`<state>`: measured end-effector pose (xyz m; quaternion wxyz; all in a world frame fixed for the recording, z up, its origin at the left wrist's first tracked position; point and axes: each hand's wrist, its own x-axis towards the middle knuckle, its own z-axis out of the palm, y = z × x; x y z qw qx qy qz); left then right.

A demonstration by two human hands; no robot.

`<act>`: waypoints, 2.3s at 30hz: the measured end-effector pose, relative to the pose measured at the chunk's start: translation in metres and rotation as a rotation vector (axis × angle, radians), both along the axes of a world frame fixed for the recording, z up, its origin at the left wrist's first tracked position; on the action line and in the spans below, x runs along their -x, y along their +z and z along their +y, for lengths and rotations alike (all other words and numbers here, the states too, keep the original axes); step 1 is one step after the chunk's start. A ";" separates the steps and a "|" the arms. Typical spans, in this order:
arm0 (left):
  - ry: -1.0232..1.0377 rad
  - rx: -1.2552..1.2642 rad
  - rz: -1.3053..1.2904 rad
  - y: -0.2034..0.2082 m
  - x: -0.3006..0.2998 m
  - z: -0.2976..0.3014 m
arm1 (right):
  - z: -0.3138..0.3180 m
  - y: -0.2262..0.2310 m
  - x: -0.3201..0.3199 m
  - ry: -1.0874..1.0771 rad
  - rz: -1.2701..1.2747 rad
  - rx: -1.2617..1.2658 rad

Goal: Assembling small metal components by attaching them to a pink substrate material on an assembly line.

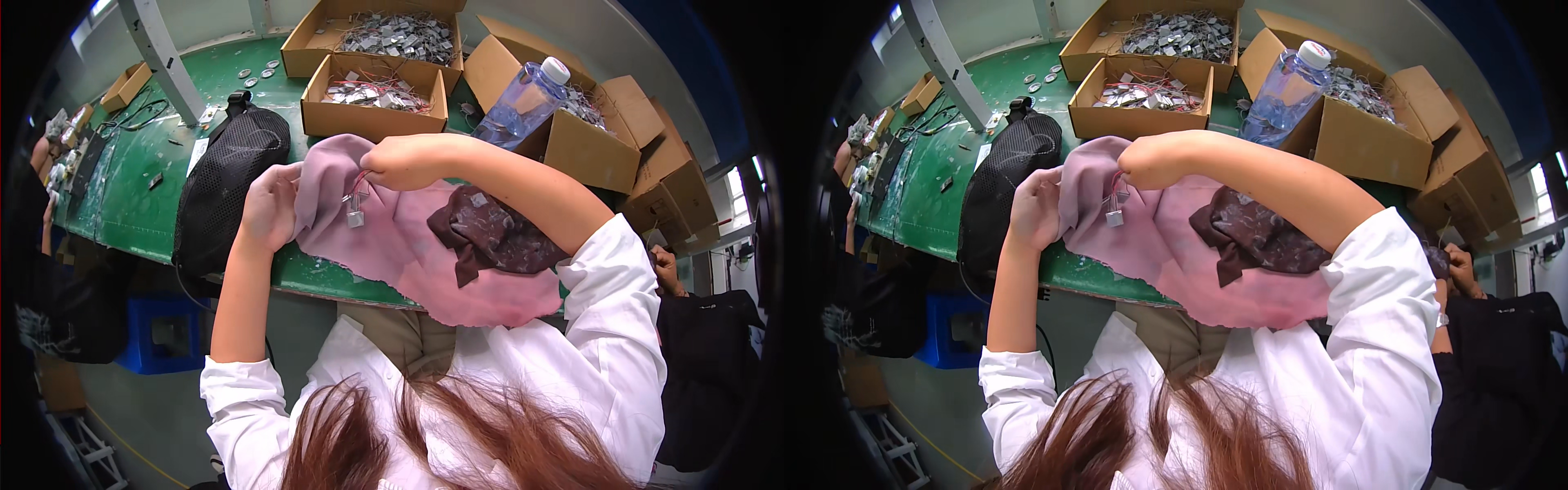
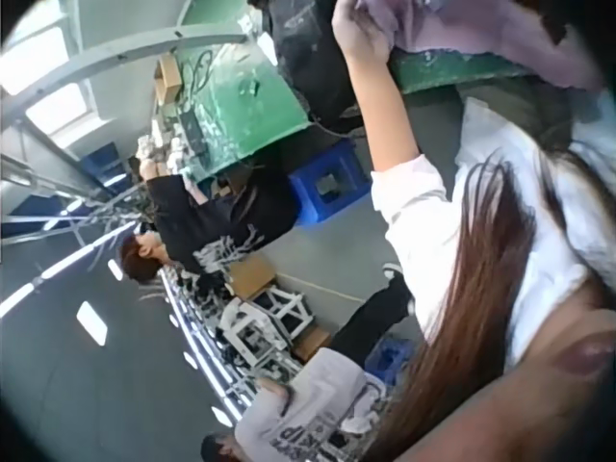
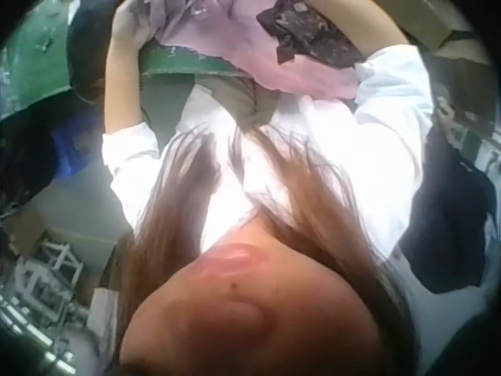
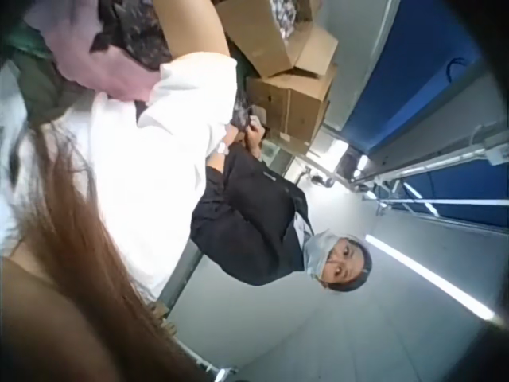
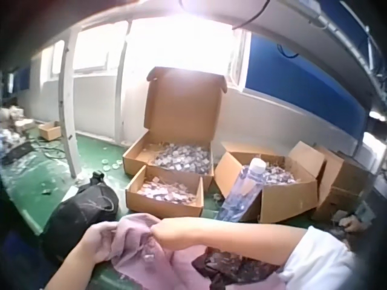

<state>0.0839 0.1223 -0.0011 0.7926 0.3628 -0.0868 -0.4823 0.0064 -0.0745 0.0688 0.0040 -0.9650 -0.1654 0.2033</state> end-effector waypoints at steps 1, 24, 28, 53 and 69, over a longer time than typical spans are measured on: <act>-0.093 0.098 -0.044 0.004 0.004 -0.003 | -0.004 -0.001 0.000 -0.158 0.126 -0.180; -0.239 -0.262 -0.978 0.028 0.032 -0.042 | -0.024 -0.036 0.050 -0.752 0.454 -1.616; -0.295 -0.138 -0.919 0.001 0.034 -0.041 | -0.011 -0.048 0.057 -0.871 0.340 -1.638; 0.040 -0.279 -0.263 -0.011 0.030 -0.074 | -0.021 -0.081 0.064 -0.910 -0.039 -2.082; -0.061 -0.270 -0.401 -0.003 0.036 -0.070 | -0.018 -0.084 0.063 -0.812 -0.014 -1.976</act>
